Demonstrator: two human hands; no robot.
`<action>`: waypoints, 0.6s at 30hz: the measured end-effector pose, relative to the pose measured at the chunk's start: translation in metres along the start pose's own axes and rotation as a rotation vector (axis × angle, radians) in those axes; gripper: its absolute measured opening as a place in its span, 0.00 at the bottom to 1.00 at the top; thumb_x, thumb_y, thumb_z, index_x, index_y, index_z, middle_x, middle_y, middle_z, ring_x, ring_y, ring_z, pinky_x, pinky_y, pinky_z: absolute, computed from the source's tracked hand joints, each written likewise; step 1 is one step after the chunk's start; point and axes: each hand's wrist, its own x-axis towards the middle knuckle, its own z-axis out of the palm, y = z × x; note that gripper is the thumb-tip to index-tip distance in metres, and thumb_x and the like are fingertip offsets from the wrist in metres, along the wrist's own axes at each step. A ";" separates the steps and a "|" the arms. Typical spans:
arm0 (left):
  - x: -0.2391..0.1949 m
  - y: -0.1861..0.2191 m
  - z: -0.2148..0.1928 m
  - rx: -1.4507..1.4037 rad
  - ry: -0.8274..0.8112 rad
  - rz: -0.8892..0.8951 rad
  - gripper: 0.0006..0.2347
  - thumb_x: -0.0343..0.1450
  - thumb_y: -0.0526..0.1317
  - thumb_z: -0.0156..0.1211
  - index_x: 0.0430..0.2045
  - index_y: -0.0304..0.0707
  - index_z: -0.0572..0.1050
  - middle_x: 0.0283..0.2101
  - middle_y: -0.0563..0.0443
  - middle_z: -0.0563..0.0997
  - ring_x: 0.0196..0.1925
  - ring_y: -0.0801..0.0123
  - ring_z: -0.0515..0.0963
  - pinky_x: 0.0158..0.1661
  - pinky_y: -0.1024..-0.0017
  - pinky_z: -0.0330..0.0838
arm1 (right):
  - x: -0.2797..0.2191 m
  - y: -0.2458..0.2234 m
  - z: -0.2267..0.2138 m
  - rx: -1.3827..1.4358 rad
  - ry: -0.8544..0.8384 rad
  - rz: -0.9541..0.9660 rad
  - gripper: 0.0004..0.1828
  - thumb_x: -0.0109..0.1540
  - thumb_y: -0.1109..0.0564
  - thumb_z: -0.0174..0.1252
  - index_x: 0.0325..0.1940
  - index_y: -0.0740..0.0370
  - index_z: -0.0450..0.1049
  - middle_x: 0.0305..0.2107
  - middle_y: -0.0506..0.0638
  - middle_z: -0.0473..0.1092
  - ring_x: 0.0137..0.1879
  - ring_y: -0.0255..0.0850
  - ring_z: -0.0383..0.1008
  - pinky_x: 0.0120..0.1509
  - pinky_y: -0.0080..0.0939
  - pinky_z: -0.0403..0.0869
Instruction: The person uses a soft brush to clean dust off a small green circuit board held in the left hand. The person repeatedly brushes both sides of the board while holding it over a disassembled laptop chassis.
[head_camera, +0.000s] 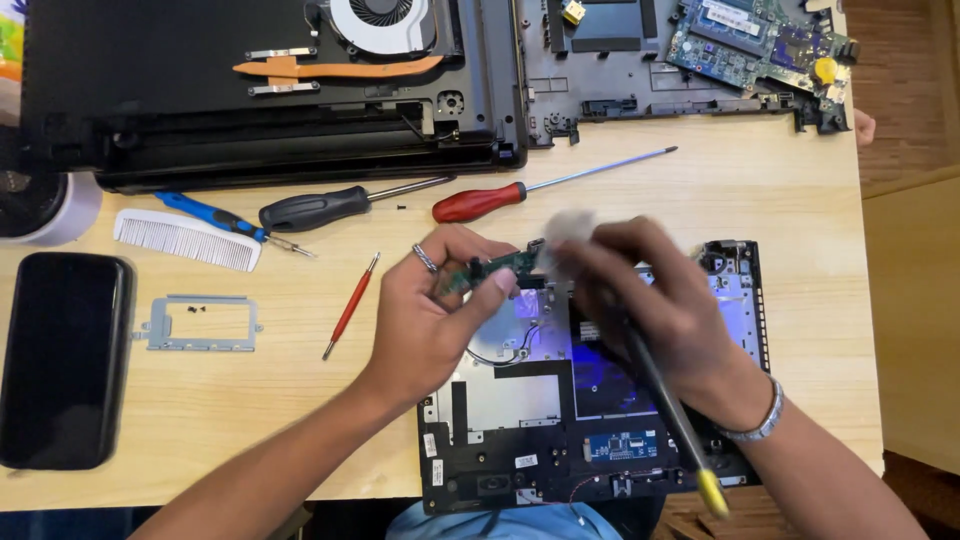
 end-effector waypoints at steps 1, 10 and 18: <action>0.000 0.003 0.000 -0.001 0.000 0.003 0.08 0.71 0.37 0.64 0.38 0.32 0.75 0.42 0.46 0.81 0.46 0.69 0.81 0.49 0.77 0.78 | 0.003 -0.001 -0.003 -0.002 0.000 -0.002 0.16 0.67 0.68 0.59 0.60 0.74 0.71 0.43 0.65 0.67 0.42 0.51 0.71 0.44 0.44 0.75; 0.002 0.017 -0.001 0.323 -0.170 0.524 0.05 0.74 0.26 0.59 0.38 0.28 0.69 0.44 0.35 0.79 0.47 0.52 0.85 0.45 0.69 0.86 | 0.006 -0.017 -0.017 0.067 0.359 0.309 0.09 0.69 0.64 0.61 0.51 0.72 0.73 0.42 0.63 0.70 0.46 0.49 0.74 0.52 0.42 0.73; 0.001 0.014 -0.005 0.401 -0.205 0.580 0.07 0.73 0.21 0.57 0.41 0.26 0.71 0.48 0.34 0.78 0.51 0.49 0.84 0.52 0.66 0.82 | 0.002 -0.018 -0.011 -0.012 0.316 0.047 0.10 0.66 0.61 0.59 0.47 0.69 0.80 0.38 0.60 0.61 0.33 0.45 0.66 0.39 0.40 0.67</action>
